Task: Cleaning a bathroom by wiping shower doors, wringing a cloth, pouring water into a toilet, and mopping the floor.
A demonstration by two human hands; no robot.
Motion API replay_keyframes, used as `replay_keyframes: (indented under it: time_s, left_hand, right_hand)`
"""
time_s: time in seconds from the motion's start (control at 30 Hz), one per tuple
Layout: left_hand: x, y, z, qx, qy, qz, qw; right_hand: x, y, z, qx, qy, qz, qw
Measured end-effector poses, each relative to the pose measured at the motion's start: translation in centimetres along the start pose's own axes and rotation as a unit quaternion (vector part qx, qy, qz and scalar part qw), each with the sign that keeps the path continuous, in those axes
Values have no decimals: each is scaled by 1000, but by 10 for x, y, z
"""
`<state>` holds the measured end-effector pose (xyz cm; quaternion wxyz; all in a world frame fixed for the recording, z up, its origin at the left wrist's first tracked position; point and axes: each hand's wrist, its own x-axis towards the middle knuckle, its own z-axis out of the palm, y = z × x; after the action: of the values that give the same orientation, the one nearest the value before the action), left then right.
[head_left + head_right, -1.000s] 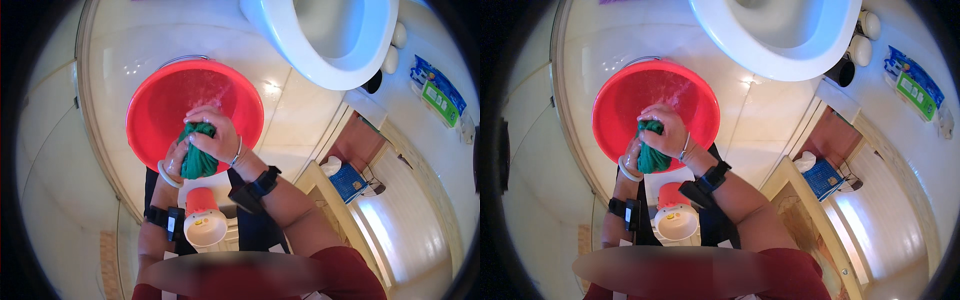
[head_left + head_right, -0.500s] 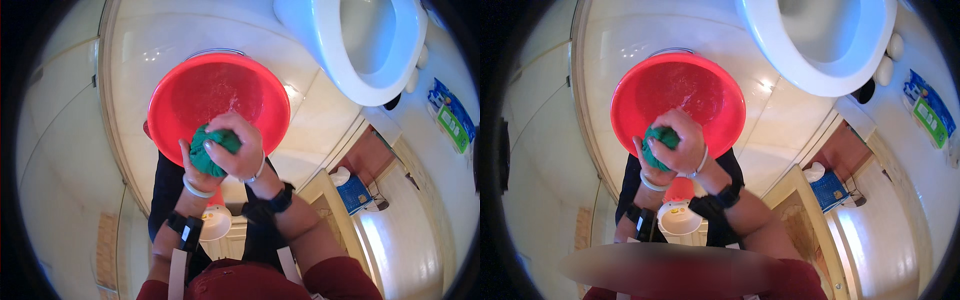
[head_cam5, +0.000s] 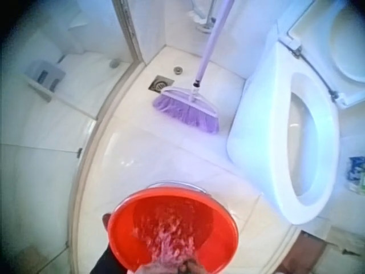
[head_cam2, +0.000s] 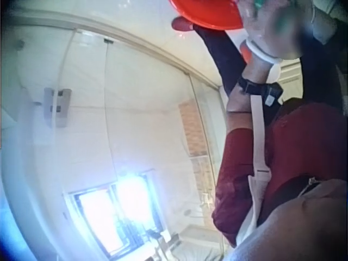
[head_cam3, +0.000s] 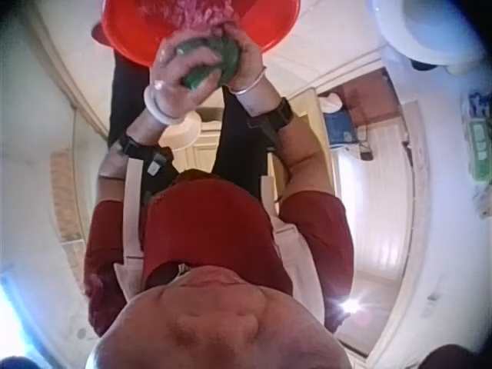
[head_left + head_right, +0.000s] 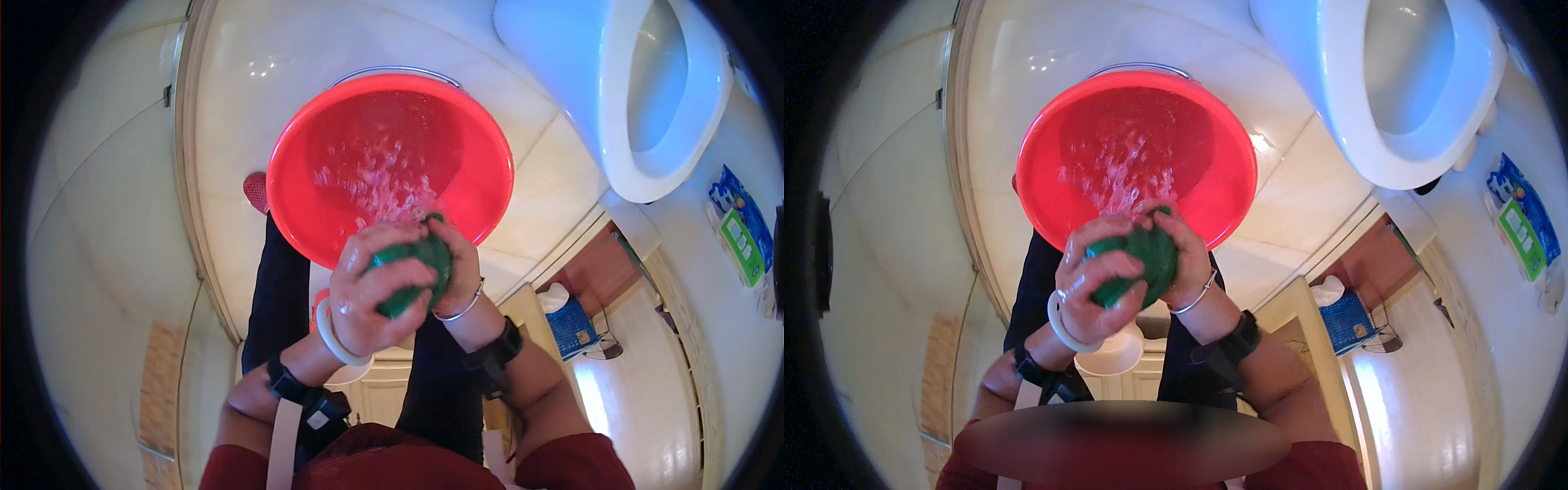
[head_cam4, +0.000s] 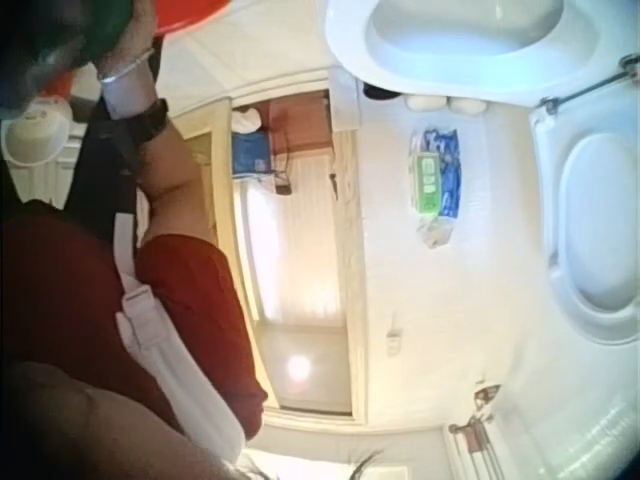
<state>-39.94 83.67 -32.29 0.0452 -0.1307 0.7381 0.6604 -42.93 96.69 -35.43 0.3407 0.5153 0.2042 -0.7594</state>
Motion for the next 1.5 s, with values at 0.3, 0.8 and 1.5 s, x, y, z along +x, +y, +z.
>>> replay_keyframes:
  time_s: [0.3,0.8,1.5]
  left_hand:
    - [-17,22,-23,49,-79,204,975]
    - [-30,-12,-2,200,-161,410,875]
    - [-58,-31,53,384,-448,406,698]
  right_hand:
    - [-1,-7,47,-327,-51,259,908]
    - [31,5,59,-592,-179,298,727]
    - [35,14,2,-701,-127,201,673]
